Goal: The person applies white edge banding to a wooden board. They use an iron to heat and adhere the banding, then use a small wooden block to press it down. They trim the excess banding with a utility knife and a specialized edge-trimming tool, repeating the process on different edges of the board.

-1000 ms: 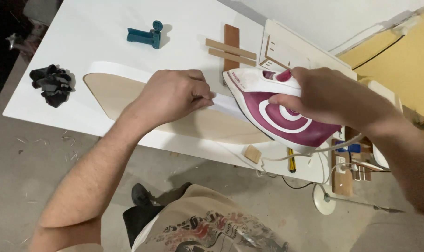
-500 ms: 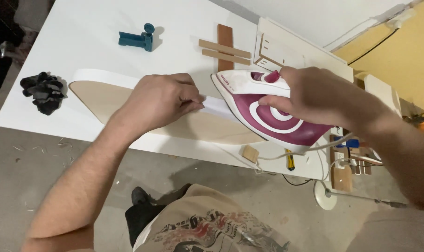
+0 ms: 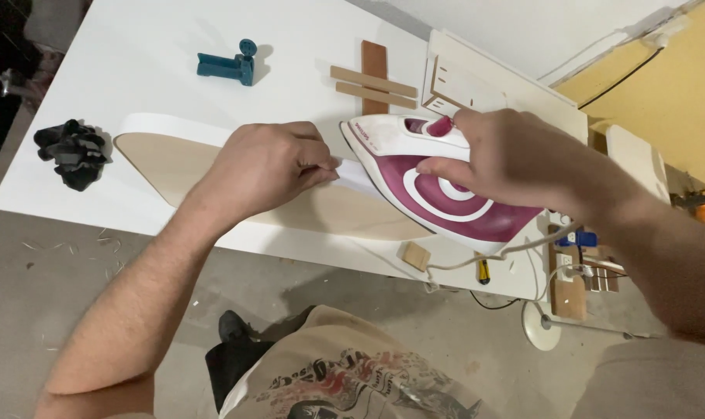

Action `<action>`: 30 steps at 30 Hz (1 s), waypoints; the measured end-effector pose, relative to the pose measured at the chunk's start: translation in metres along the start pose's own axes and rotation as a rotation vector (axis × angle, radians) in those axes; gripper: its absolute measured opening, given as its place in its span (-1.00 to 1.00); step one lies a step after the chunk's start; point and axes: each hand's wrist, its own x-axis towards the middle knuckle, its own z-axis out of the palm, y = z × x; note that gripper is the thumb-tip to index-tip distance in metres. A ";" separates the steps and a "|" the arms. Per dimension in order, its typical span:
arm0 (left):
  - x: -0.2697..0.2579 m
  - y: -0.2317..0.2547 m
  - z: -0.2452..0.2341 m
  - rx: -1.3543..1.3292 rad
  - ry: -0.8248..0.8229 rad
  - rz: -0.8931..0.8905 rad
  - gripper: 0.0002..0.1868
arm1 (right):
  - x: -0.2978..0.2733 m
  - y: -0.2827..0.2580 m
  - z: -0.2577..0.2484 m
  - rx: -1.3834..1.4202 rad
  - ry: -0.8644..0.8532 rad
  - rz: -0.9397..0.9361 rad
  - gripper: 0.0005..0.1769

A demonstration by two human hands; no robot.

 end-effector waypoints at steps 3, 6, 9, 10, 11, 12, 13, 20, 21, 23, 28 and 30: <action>0.000 -0.001 0.000 0.006 0.002 -0.013 -0.87 | 0.000 0.001 0.003 -0.015 0.068 -0.059 -0.49; -0.001 -0.001 0.000 -0.014 -0.001 -0.011 -0.86 | -0.009 -0.007 -0.002 0.013 0.048 -0.011 -0.51; -0.003 -0.001 0.002 -0.009 0.018 -0.012 -0.85 | -0.017 -0.027 -0.015 -0.018 -0.140 0.190 -0.37; -0.002 -0.002 0.004 0.005 0.008 -0.024 -0.85 | -0.018 -0.030 -0.015 -0.039 -0.136 0.214 -0.35; 0.000 -0.003 0.006 0.020 -0.003 -0.037 -0.85 | -0.019 -0.032 -0.016 -0.059 -0.132 0.238 -0.34; -0.001 -0.003 0.005 0.024 -0.001 -0.038 -0.85 | -0.013 -0.023 -0.010 -0.060 -0.128 0.234 -0.34; -0.002 -0.003 0.004 0.027 0.000 -0.040 -0.86 | -0.007 -0.012 -0.004 -0.053 -0.038 0.046 -0.38; -0.006 -0.002 -0.001 0.019 0.016 0.001 -0.84 | -0.006 0.009 0.005 -0.074 0.035 -0.052 -0.50; -0.006 -0.002 0.003 0.015 0.012 0.005 -0.84 | -0.011 0.009 0.006 -0.070 0.032 -0.047 -0.50; -0.009 -0.004 0.004 0.030 0.014 -0.010 -0.88 | -0.019 0.003 0.002 -0.094 -0.054 0.126 -0.34; -0.008 -0.005 0.006 0.051 0.023 0.009 -0.88 | -0.014 0.037 0.022 -0.130 0.071 -0.139 -0.36; -0.009 -0.006 0.008 0.061 0.026 0.036 -0.87 | -0.016 0.023 0.021 -0.166 0.188 -0.288 -0.37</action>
